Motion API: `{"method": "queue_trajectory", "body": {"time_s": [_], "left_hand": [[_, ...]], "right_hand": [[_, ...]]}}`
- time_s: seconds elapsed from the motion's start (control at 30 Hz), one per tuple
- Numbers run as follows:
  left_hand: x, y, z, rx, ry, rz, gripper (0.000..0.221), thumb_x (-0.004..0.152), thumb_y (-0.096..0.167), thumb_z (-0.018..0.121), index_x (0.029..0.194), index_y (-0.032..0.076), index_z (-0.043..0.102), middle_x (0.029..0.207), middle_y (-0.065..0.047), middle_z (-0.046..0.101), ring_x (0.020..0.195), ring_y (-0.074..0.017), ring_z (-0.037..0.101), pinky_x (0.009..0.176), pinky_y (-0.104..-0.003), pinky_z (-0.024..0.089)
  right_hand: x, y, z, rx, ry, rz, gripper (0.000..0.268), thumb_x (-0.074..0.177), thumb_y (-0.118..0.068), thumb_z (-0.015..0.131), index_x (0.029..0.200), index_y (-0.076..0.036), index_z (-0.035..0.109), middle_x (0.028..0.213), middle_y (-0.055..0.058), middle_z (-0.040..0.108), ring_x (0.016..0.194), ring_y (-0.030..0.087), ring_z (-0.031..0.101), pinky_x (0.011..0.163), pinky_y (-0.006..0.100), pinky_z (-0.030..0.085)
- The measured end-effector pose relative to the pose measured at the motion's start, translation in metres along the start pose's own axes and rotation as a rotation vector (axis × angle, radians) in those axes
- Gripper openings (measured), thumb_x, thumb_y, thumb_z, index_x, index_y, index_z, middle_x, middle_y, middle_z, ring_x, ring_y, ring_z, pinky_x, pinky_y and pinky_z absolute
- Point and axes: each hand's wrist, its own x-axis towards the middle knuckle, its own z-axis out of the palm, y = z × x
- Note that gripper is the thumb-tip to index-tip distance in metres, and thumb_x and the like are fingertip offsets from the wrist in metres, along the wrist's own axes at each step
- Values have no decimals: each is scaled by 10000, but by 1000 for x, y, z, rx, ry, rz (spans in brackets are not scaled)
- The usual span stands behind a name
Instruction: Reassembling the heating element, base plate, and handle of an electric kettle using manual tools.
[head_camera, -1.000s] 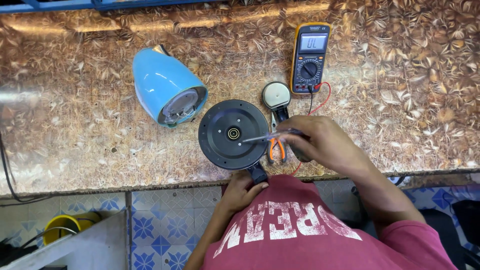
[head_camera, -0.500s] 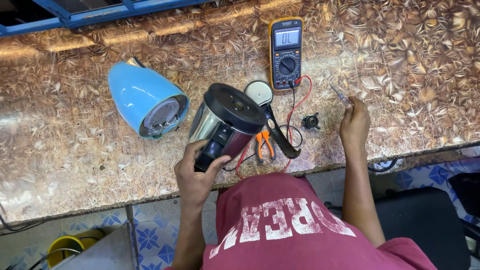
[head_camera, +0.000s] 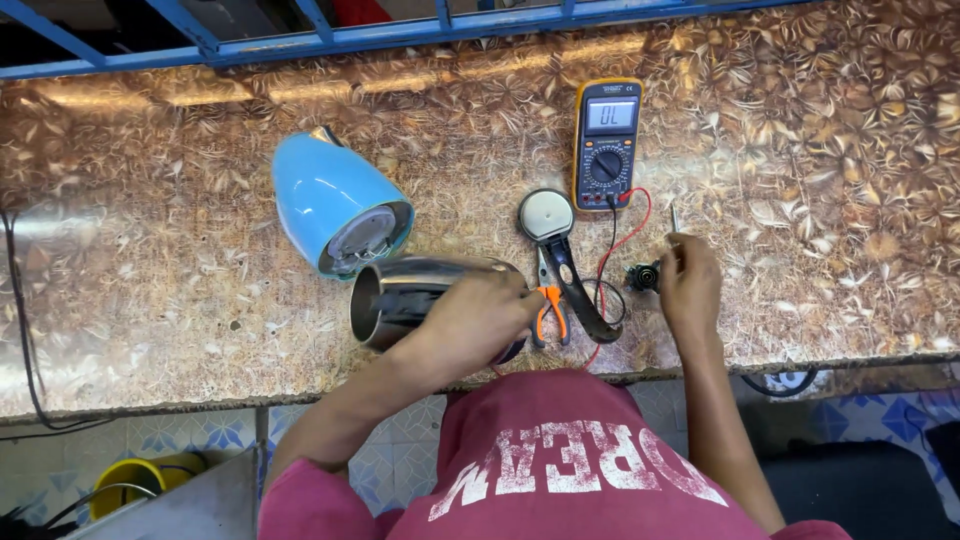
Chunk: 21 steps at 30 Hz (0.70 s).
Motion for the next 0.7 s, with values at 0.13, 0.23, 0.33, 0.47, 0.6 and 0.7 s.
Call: {"method": "queue_trajectory", "body": {"time_s": [0.13, 0.23, 0.33, 0.47, 0.6, 0.7], "left_hand": [[35, 17, 49, 204, 134, 96, 195, 717, 232, 850, 866, 213, 725, 747, -39, 672, 688, -235, 700, 624, -366, 507], [48, 40, 67, 269, 46, 160, 42, 822, 163, 781, 832, 135, 752, 721, -108, 704, 651, -271, 688, 638, -409, 525], [53, 67, 92, 340, 74, 183, 122, 867, 100, 621, 805, 83, 724, 773, -150, 661, 673, -346, 612, 625, -520, 462], [61, 98, 135, 284, 186, 312, 156, 848, 109, 585, 789, 17, 696, 778, -222, 623, 695, -428, 593, 696, -605, 460], [67, 113, 144, 179, 228, 332, 175, 871, 114, 559, 836, 20, 703, 782, -212, 652, 718, -409, 629, 729, -612, 473], [56, 110, 122, 46, 430, 320, 108, 843, 38, 593, 812, -11, 684, 746, -223, 623, 703, -413, 608, 817, -632, 455]], "right_hand": [[-10, -67, 14, -22, -565, 198, 351, 1009, -311, 621, 1292, -105, 647, 877, 170, 765, 917, 393, 721, 804, 512, 522], [-16, -46, 60, -236, -823, 121, 464, 939, -416, 621, 1328, -167, 573, 1098, 204, 751, 1051, 445, 713, 861, 574, 551], [-10, -61, 63, -148, -864, 239, 442, 963, -343, 517, 1360, -155, 473, 1180, 236, 731, 1122, 468, 685, 926, 568, 534], [-11, -61, 71, -62, -828, 329, 522, 906, -353, 739, 1334, -215, 474, 1169, 193, 740, 1178, 429, 657, 1038, 523, 493], [-10, -25, 74, 162, -617, 239, 287, 875, -222, 743, 1152, -149, 717, 1000, 206, 753, 1029, 446, 694, 867, 525, 546], [-5, -32, 38, 248, -424, 121, 293, 855, -120, 729, 1145, -129, 771, 925, 210, 646, 912, 417, 660, 800, 500, 532]]}}
